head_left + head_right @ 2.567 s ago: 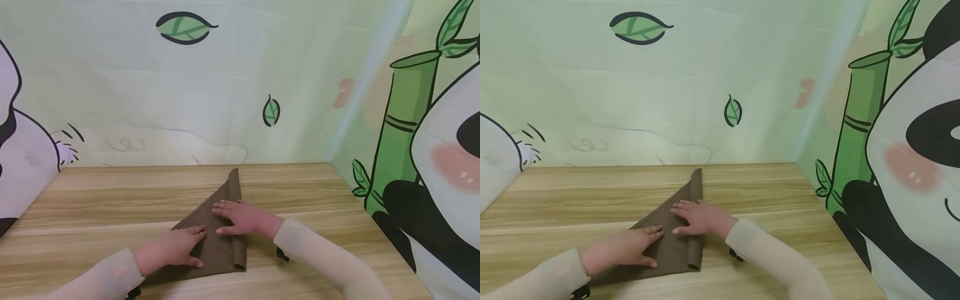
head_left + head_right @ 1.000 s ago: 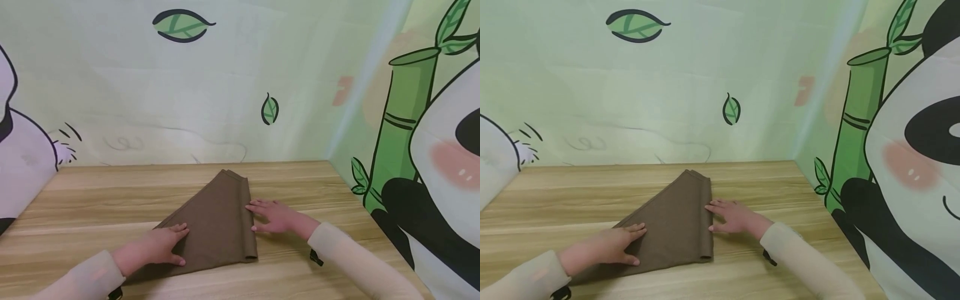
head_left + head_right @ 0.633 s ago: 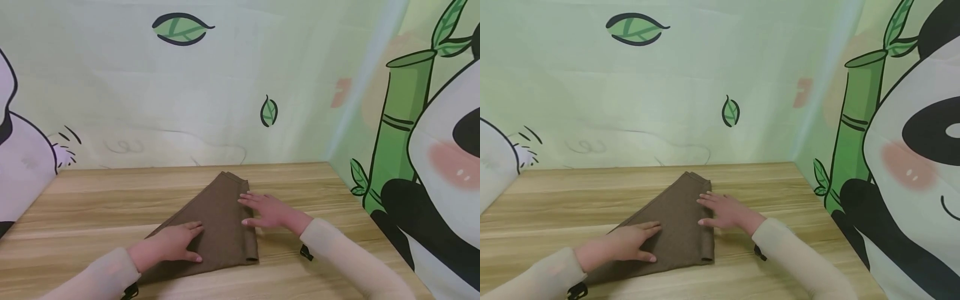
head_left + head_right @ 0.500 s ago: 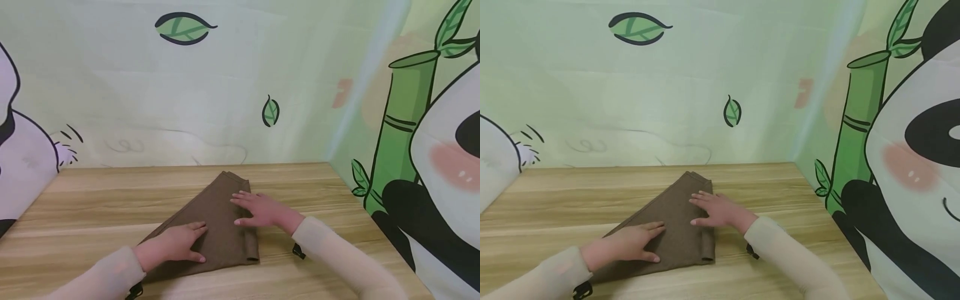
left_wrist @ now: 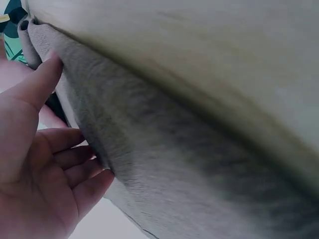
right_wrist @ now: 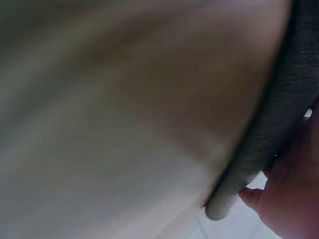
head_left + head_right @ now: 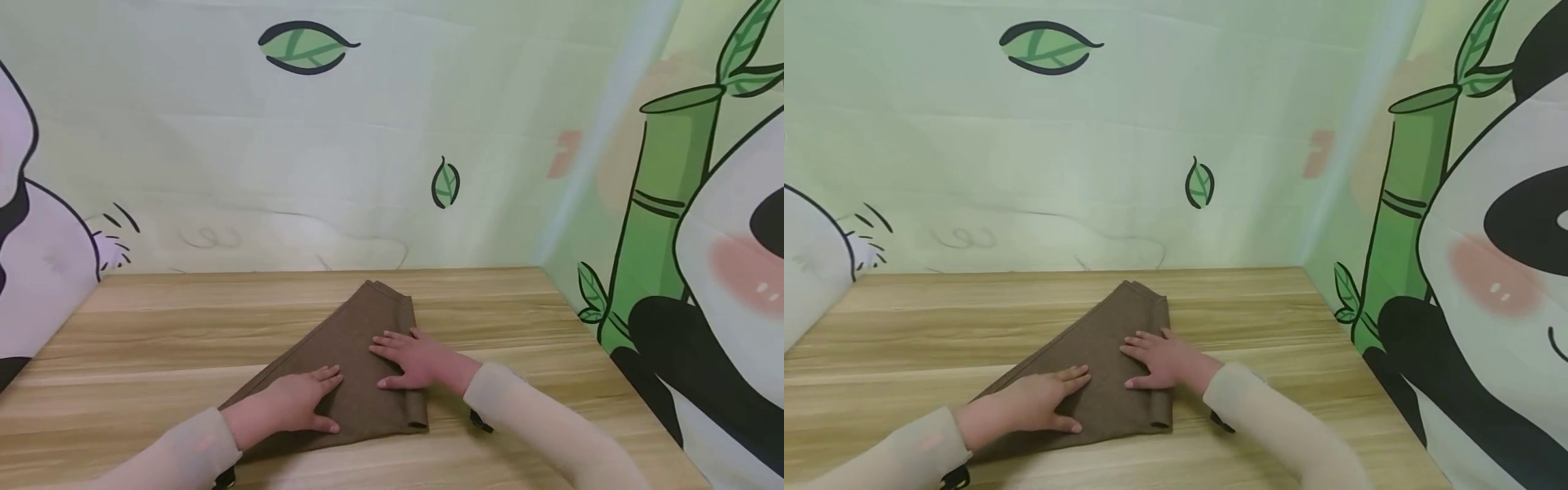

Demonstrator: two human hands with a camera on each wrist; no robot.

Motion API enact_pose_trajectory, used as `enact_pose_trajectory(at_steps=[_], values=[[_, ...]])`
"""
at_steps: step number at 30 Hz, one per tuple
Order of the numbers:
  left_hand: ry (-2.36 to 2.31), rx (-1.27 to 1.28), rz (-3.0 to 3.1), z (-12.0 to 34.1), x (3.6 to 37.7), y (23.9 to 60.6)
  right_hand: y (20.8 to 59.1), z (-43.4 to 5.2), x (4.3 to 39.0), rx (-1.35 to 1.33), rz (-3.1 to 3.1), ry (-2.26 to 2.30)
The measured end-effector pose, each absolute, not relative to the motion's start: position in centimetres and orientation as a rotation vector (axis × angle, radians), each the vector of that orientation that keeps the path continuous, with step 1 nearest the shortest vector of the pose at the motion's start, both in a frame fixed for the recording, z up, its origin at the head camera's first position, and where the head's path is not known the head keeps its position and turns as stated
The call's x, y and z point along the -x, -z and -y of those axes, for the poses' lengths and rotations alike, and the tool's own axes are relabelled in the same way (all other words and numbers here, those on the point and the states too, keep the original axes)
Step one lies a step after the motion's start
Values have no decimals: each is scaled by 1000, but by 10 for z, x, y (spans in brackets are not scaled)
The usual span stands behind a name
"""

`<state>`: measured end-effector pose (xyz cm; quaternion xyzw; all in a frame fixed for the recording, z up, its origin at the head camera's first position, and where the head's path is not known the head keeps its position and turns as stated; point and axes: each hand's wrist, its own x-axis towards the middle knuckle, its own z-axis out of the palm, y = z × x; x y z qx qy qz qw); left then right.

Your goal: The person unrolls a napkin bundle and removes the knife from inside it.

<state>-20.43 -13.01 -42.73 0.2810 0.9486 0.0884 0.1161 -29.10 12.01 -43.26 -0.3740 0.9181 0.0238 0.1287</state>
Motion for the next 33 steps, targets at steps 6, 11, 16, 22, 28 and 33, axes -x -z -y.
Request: enact_pose_trajectory(at_steps=[6, 11, 16, 22, 28, 33], values=[[-285, -815, -2774, 134, 204, 431, 433, -142, 288, 1069, -2706, -39], [-276, -814, -2765, 137, 204, 431, 430, -158, 287, 1061, -2716, -24], [-272, -817, -2772, 140, 203, 433, 429, -176, 286, 1028, -2747, -24], [-292, -802, -2774, 143, 201, 433, 427, -189, 280, 1007, -2786, -11], [-307, -797, -2755, 142, 201, 434, 428, -197, 279, 1001, -2792, 3], [-321, -797, -2756, 146, 203, 435, 431, -208, 280, 990, -2805, 37]])
